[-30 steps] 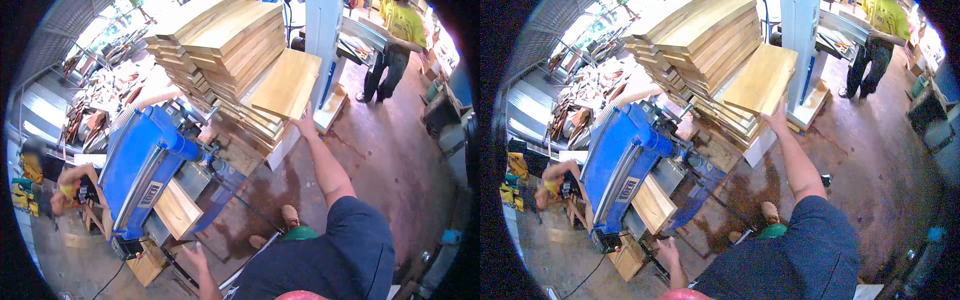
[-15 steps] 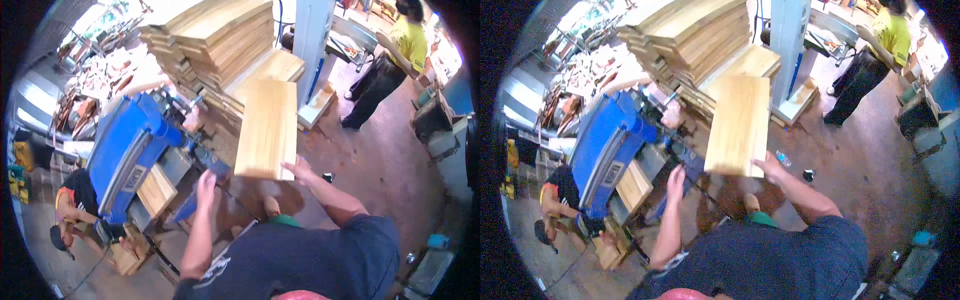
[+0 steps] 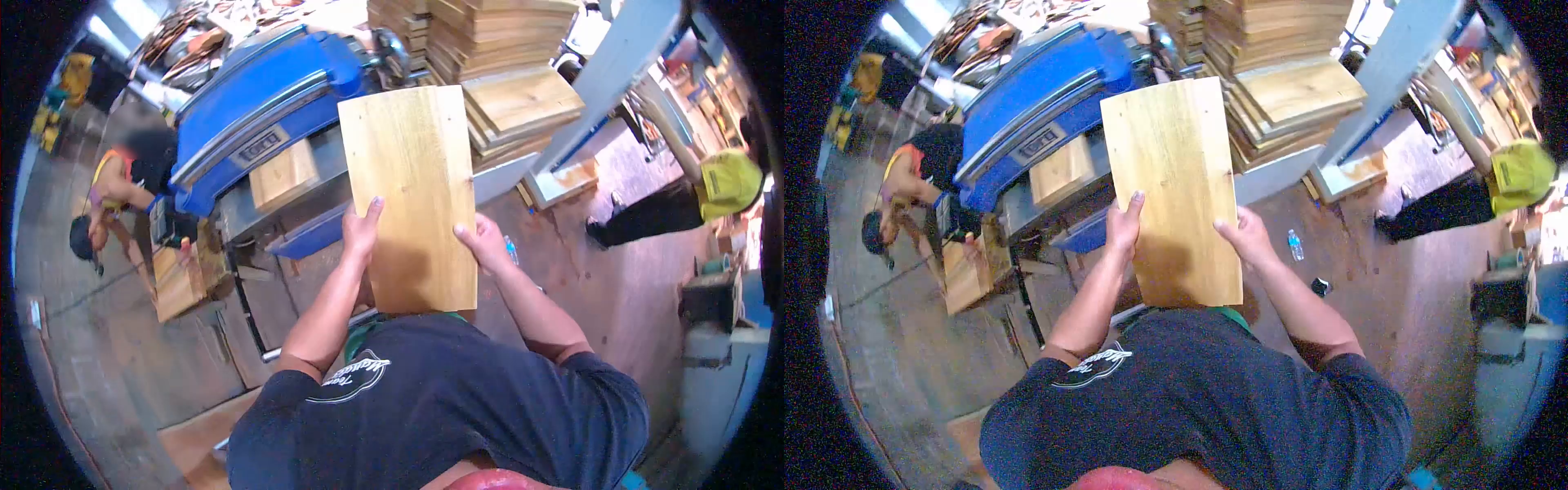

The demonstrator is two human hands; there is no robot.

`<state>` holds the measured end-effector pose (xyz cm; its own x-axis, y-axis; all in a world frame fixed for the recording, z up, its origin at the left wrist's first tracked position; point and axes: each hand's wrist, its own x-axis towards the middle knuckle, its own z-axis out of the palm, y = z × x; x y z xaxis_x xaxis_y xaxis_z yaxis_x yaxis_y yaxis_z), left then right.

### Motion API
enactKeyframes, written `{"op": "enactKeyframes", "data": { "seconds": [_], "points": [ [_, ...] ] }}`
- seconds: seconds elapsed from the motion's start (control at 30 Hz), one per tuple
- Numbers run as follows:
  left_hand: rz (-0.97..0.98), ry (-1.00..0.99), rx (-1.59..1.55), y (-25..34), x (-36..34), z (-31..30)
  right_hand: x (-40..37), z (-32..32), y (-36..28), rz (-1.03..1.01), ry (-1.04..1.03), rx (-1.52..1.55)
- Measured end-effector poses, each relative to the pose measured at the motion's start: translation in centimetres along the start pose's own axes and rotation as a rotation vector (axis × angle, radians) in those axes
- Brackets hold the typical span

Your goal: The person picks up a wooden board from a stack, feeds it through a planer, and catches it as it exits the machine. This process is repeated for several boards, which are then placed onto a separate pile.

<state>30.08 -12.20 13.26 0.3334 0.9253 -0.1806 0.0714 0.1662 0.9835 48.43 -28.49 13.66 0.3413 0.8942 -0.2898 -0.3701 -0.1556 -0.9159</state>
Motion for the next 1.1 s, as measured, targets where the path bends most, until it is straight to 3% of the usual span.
{"op": "enactKeyframes", "data": {
  "seconds": [0.07, 0.33, 0.5, 0.6, 0.8, 0.93, 1.03, 1.1],
  "points": [
    [0.044, 0.049, -0.053, 0.3, -0.7, -3.0, 1.8, 3.5, -1.8, -0.174, -0.080, 0.007],
    [0.169, 0.227, -0.377, 0.0, -4.5, -18.2, 4.0, 19.4, -1.6, -0.138, -0.235, -0.158],
    [0.273, 0.338, -0.266, -0.9, -6.2, -26.1, 4.4, 29.9, -6.3, -0.359, -0.140, -0.451],
    [0.344, 0.346, -0.108, 0.0, -8.5, -28.3, 5.6, 34.8, -10.4, -0.366, -0.135, -0.367],
    [0.224, 0.323, -0.373, -1.0, -8.9, -29.2, 7.3, 37.0, -9.4, -0.379, -0.139, -0.415],
    [0.116, 0.290, -0.374, -3.4, -8.4, -29.2, 7.5, 35.1, -6.6, -0.301, -0.267, -0.422],
    [0.053, 0.249, -0.415, -5.5, -7.5, -28.5, 5.1, 33.1, -3.8, -0.169, -0.198, -0.501],
    [0.063, 0.219, -0.462, -6.3, -7.1, -27.9, 5.2, 30.8, -0.4, -0.186, -0.196, -0.515]
  ]
}}
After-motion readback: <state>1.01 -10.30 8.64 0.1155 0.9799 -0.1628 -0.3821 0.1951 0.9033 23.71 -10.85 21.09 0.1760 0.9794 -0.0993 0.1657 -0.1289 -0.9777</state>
